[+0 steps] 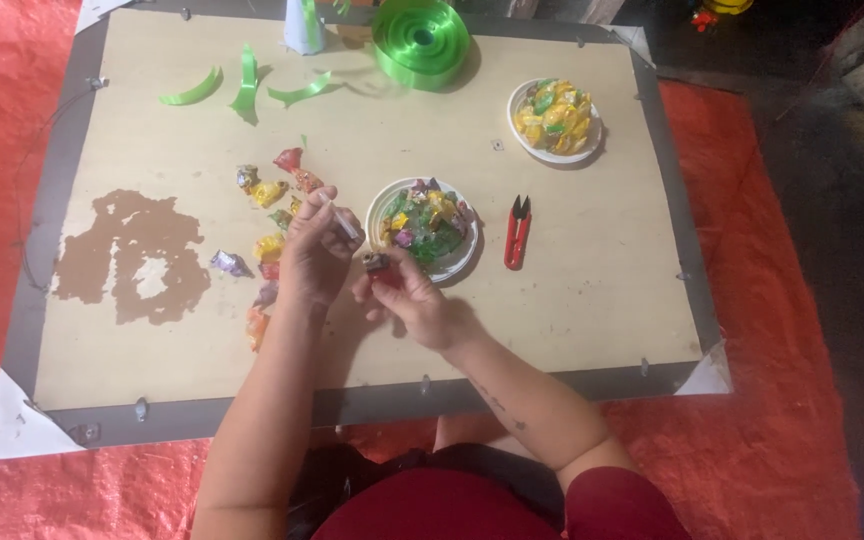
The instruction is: The person wraps small candies with green ribbon, tying each one individually and placing the finished items into a white bowl. The person uses a red utility knife to cut the ribbon between wraps.
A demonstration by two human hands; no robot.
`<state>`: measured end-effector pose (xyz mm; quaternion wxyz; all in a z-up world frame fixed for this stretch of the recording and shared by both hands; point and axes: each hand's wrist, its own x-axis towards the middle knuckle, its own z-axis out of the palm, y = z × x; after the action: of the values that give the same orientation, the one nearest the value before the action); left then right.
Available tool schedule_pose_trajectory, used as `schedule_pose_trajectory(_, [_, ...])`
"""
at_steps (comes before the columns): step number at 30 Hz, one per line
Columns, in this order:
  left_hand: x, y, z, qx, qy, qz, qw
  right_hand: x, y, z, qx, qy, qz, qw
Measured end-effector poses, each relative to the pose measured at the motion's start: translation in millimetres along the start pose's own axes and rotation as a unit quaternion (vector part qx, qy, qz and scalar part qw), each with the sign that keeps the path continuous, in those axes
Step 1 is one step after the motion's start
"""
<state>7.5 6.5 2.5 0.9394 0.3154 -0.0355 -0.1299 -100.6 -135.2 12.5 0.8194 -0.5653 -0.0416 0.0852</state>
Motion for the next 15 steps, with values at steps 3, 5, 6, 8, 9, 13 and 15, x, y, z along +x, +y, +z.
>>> schedule_pose_trajectory(3, [1, -2, -1, -0.002, -0.001, -0.002, 1.000, 0, 4, -6, 0.074, 0.000, 0.030, 0.997])
schedule_pose_trajectory(5, [0, -7, -2, -0.002, -0.003, -0.004, 1.000, 9, 31, -18, 0.088, 0.020, 0.059, 0.994])
schedule_pose_trajectory(6, [0, -9, -4, 0.000, -0.008, -0.006, 1.000, 14, 44, -24, 0.101, 0.040, 0.085, 0.990])
schedule_pose_trajectory(8, [0, -13, -6, 0.000, -0.010, -0.006, 1.000, 13, 38, -27, 0.104, 0.046, 0.103, 0.988])
schedule_pose_trajectory(9, [0, -15, -7, 0.001, -0.016, -0.007, 1.000, 15, 34, -28, 0.107, 0.053, 0.119, 0.986])
schedule_pose_trajectory(13, [2, -19, -11, 0.009, -0.032, -0.008, 0.999, 14, 8, -14, 0.112, 0.041, 0.114, 0.986])
schedule_pose_trajectory(15, [0, -22, -12, -0.002, -0.054, -0.016, 0.998, 16, 35, -27, 0.104, 0.055, 0.107, 0.987])
